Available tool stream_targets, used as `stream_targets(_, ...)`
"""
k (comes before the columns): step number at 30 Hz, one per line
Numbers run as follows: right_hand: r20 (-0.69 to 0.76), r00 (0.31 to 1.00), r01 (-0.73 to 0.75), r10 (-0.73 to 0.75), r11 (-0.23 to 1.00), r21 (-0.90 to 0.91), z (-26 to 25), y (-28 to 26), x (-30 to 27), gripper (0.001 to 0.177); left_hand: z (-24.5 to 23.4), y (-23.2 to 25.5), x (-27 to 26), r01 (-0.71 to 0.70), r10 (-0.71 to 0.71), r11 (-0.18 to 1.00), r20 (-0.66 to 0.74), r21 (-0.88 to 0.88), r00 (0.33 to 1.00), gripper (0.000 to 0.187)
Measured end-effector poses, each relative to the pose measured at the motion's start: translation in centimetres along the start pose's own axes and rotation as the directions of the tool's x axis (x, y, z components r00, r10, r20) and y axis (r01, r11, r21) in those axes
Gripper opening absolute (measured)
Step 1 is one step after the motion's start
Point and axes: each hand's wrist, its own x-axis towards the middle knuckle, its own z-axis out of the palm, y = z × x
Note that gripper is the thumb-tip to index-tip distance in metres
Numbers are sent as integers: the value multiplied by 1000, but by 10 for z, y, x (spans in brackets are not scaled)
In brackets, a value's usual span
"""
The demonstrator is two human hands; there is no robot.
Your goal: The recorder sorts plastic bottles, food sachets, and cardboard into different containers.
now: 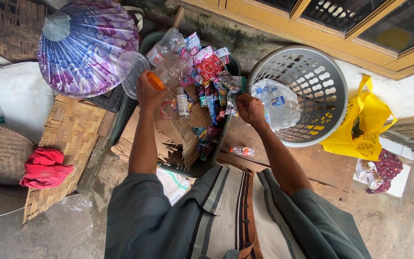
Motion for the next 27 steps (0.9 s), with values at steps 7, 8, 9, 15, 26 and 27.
stream_targets(7,-39,995,88,-86,995,46,7,13,0,15,-15,17,-26,46,-59,971,-50,-233,997,99)
stream_targets(8,-27,997,80,-79,995,56,7,13,1,15,-18,22,-30,32,-52,950,-57,-311,997,98)
stream_targets(9,-15,997,73,-72,995,65,6,12,2,14,-22,27,-35,17,-47,922,-66,-388,997,97)
stream_targets(15,-36,995,102,-98,985,137,5,14,2,15,-10,45,-54,-85,46,720,-75,-688,996,98)
stream_targets(26,23,995,-90,94,815,572,-1,57,-2,38,57,112,-114,-65,240,642,119,-764,964,98)
stream_targets(27,30,992,-111,121,745,657,-3,64,-3,49,64,118,-120,-84,272,674,141,-734,952,97)
